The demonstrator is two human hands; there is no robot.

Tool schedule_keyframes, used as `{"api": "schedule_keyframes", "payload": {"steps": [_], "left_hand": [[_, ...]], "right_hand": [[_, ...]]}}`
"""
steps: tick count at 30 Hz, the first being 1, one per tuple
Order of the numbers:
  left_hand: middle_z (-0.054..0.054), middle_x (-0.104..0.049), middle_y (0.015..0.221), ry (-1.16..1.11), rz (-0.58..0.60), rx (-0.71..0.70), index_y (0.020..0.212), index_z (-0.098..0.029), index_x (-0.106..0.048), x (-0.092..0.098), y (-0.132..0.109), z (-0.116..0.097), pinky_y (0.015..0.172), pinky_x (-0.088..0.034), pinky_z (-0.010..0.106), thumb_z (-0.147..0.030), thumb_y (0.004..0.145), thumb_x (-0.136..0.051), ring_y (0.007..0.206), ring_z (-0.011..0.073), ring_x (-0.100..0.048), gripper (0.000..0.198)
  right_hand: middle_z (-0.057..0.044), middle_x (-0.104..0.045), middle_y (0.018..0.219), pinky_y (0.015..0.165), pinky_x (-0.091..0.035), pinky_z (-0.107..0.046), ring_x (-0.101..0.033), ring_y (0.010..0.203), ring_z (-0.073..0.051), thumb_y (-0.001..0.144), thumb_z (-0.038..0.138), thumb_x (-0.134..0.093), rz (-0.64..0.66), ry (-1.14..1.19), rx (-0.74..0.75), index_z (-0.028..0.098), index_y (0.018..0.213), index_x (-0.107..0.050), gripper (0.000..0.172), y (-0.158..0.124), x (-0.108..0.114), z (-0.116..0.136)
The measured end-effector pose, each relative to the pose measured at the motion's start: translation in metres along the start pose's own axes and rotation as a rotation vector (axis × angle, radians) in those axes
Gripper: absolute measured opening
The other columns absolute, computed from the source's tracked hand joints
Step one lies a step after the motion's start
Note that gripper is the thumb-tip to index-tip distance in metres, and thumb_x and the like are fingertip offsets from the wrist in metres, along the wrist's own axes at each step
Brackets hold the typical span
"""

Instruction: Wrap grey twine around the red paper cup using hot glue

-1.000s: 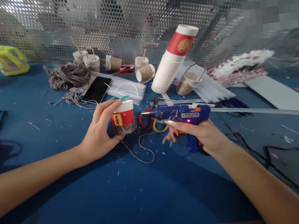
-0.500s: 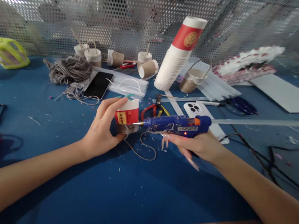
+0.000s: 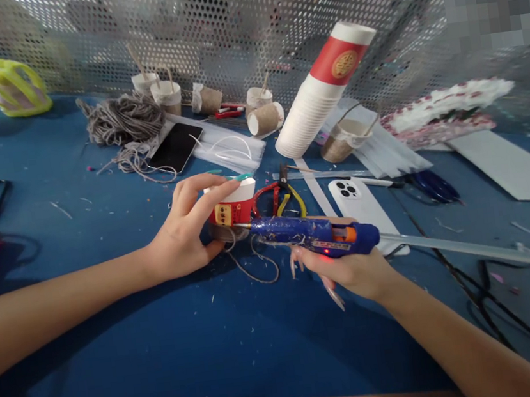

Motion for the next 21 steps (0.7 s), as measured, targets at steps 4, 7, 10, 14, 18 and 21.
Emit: {"api": "schedule_keyframes", "payload": {"steps": [4,7,10,14,18,21], "left_hand": [[0.016,-0.050,0.124,0.003,-0.007,-0.024,0.135,-0.012,-0.042,0.0015,0.0001,-0.0027,0.101,-0.048,0.046,-0.005,0.069,-0.065,0.119,0.0297,-0.050,0.071],[0.015,-0.050,0.123,0.008,-0.011,-0.031,0.136,-0.013,-0.042,0.0018,0.0004,-0.0029,0.101,-0.048,0.047,-0.005,0.068,-0.066,0.118,0.0292,-0.050,0.072],[0.015,-0.050,0.124,0.008,-0.006,-0.027,0.136,-0.013,-0.042,0.0012,0.0004,-0.0022,0.101,-0.047,0.047,-0.005,0.067,-0.066,0.118,0.0292,-0.050,0.074],[0.015,-0.051,0.123,0.012,-0.011,-0.033,0.136,-0.013,-0.042,0.0014,0.0006,-0.0028,0.101,-0.047,0.047,-0.005,0.067,-0.067,0.117,0.0290,-0.051,0.073],[0.014,-0.051,0.123,0.018,-0.013,-0.035,0.136,-0.013,-0.042,0.0021,0.0011,-0.0034,0.100,-0.048,0.046,-0.007,0.068,-0.067,0.115,0.0286,-0.051,0.072],[0.013,-0.052,0.123,0.018,-0.010,-0.030,0.137,-0.016,-0.041,0.0022,0.0012,-0.0030,0.099,-0.048,0.047,-0.007,0.068,-0.067,0.116,0.0285,-0.051,0.074]], "right_hand": [[0.009,-0.043,0.034,0.030,-0.033,-0.022,-0.039,0.027,-0.008,0.072,0.021,-0.060,0.012,-0.021,0.017,0.023,0.057,-0.049,0.019,-0.0005,-0.0024,0.0035],[0.009,-0.043,0.036,0.031,-0.032,-0.023,-0.038,0.027,-0.008,0.072,0.022,-0.058,0.013,-0.049,0.040,0.024,0.060,-0.050,0.015,-0.0005,-0.0031,0.0052],[0.008,-0.045,0.041,0.035,-0.035,-0.023,-0.040,0.032,-0.008,0.071,0.022,-0.056,0.005,-0.079,0.076,0.024,0.058,-0.046,0.017,-0.0003,-0.0026,0.0079],[0.005,-0.050,0.051,0.045,-0.042,-0.024,-0.049,0.044,-0.010,0.070,0.021,-0.056,-0.013,-0.127,0.098,0.023,0.056,-0.041,0.020,0.0005,-0.0019,0.0070],[0.005,-0.049,0.052,0.047,-0.044,-0.024,-0.049,0.046,-0.010,0.070,0.022,-0.057,-0.023,-0.135,0.091,0.023,0.057,-0.044,0.019,0.0009,-0.0006,0.0028],[0.005,-0.053,0.053,0.049,-0.046,-0.024,-0.053,0.048,-0.011,0.071,0.020,-0.057,-0.003,-0.109,0.088,0.023,0.057,-0.047,0.017,0.0013,-0.0008,0.0018]]}}
Point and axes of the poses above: each hand's wrist, its own y-axis towards the middle knuckle, its own x-axis out of the back of the hand, z = x × y, the point moved 7 cm from there along y, towards the middle knuckle
